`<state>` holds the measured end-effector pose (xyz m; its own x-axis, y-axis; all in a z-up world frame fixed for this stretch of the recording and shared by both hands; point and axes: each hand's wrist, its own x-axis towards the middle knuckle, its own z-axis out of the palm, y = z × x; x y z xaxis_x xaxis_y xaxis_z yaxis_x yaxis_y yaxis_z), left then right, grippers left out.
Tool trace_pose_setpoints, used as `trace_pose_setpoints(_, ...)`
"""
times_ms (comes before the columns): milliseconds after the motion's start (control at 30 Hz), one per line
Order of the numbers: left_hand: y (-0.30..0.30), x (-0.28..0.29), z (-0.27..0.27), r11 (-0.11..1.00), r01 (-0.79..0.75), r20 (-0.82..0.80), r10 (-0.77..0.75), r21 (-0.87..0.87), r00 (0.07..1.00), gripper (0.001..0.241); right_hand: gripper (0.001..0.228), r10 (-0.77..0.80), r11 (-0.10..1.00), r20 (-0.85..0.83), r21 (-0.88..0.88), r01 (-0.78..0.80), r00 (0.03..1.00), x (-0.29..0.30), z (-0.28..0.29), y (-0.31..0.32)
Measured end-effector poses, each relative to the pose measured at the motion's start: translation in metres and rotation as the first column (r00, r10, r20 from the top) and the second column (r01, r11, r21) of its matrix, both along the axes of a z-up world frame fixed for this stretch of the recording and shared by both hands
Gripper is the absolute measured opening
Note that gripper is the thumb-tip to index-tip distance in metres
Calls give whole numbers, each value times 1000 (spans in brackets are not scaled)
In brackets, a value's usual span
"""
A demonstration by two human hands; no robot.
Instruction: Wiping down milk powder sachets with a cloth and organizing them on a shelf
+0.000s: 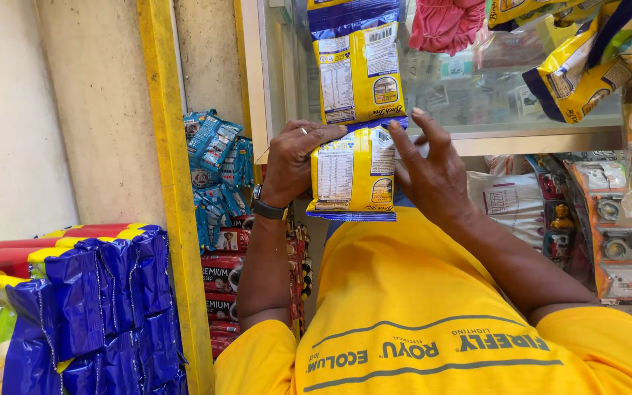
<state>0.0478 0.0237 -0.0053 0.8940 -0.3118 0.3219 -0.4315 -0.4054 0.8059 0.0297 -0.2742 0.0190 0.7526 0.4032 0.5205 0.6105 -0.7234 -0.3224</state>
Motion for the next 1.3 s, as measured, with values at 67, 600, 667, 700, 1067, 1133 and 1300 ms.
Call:
trace_pose_setpoints(67, -1, 2, 3, 1000, 3, -8, -3, -11, 1000, 35, 76, 35, 999, 115, -9, -34, 993, 11, 2, 0)
trace_pose_setpoints(600, -14, 29, 39, 999, 7, -185, -14, -34, 983, 45, 59, 400, 869, -189, 388, -306, 897, 68, -11, -17)
trace_pose_setpoints(667, -18, 32, 29, 999, -33, -184, 28, -27, 982, 46, 57, 396, 857, -237, 443, -264, 887, 80, -10, -14)
trace_pose_setpoints(700, -20, 32, 25, 993, -83, -222, 62, -88, 973, 39, 29, 342, 858, -276, 482, -178, 898, 85, -3, -10)
trace_pose_setpoints(1067, -60, 47, 28, 806, -495, -157, 562, 325, 812, 66, 67, 72, 917, -772, 300, 262, 632, 121, 27, 27)
trace_pose_setpoints(1133, -61, 44, 25, 779, -533, -103, 591, 329, 800, 61, 60, 2, 929, -666, 277, 244, 746, 110, 35, 26)
trace_pose_setpoints(1300, -63, 45, 22, 742, -562, 196, 529, 365, 826, 78, 61, -146, 988, -190, 17, 152, 971, 106, 22, 23)
